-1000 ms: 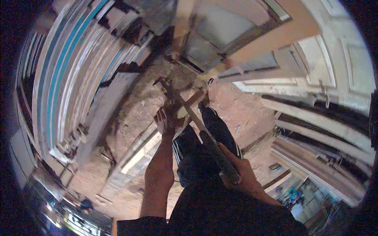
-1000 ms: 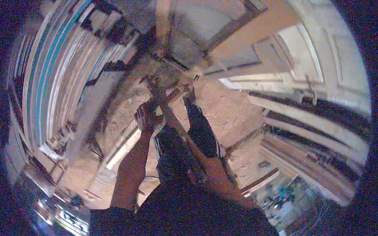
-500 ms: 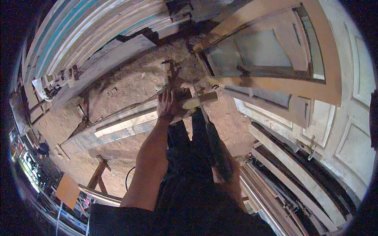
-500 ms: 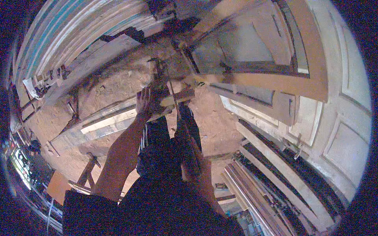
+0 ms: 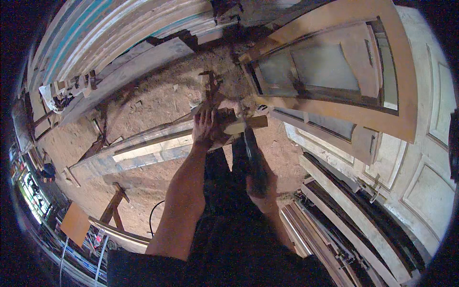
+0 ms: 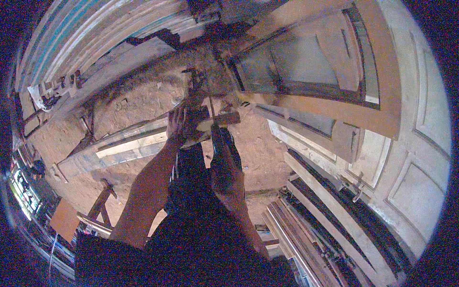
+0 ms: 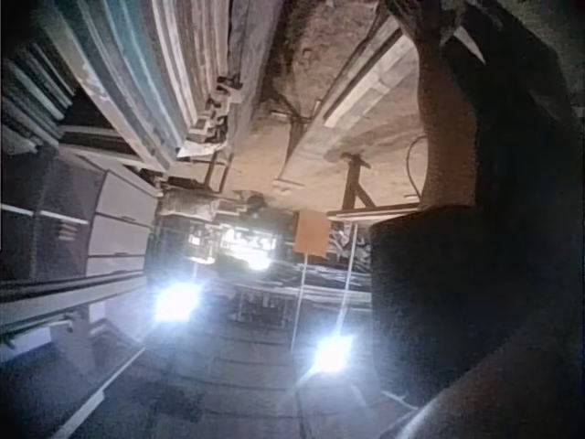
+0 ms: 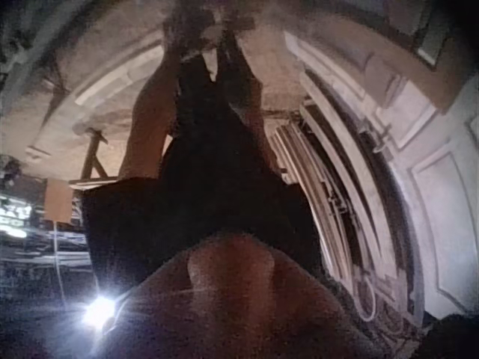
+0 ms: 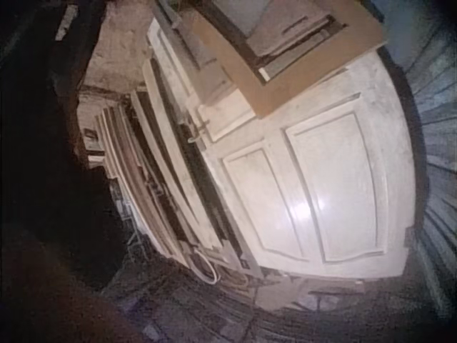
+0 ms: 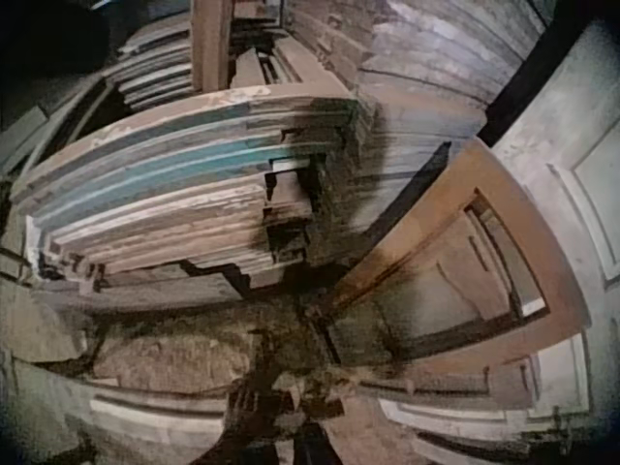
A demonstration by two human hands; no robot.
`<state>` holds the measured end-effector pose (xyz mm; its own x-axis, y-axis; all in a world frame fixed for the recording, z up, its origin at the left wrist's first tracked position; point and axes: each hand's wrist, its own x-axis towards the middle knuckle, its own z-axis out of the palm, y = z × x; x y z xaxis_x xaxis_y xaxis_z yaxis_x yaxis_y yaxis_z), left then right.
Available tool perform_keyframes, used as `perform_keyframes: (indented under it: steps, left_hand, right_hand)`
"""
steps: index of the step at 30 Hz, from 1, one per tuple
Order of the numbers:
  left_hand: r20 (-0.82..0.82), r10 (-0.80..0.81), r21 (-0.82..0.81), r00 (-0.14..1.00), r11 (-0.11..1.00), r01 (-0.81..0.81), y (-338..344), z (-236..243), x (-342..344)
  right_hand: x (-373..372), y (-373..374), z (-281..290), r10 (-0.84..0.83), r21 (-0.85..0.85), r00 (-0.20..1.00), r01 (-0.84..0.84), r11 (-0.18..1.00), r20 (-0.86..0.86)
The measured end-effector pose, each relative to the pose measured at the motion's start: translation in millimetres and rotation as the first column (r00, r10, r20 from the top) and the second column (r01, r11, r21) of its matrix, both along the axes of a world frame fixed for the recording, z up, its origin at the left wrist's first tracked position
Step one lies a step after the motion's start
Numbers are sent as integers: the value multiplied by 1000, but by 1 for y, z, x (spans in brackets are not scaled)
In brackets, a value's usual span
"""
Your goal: The person saws a piece of wood by hand using a hand saw. They hold the wood steady with one hand while moving the saw back and forth through a marked cut line.
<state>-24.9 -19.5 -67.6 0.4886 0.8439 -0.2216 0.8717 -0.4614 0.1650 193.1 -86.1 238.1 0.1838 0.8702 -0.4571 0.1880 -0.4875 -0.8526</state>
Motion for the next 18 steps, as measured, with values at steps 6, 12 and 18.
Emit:
perform_keyframes:
  steps: [6, 12, 18]
  left_hand:
    - [-86, 34, -243, 996, 969, -54, 29, 50, 25]
    - [-130, 11, -239, 991, 970, -42, 19, 40, 21]
    - [-54, 82, -259, 995, 961, -93, 27, 49, 28]
  right_hand:
    - [4, -11, 48, -90, -325, 995, 98, 941, 38]
    - [-20, 15, 17, -334, -230, 931, 296, 927, -149]
    - [-3, -2, 62, -33, -340, 992, 74, 937, 123]
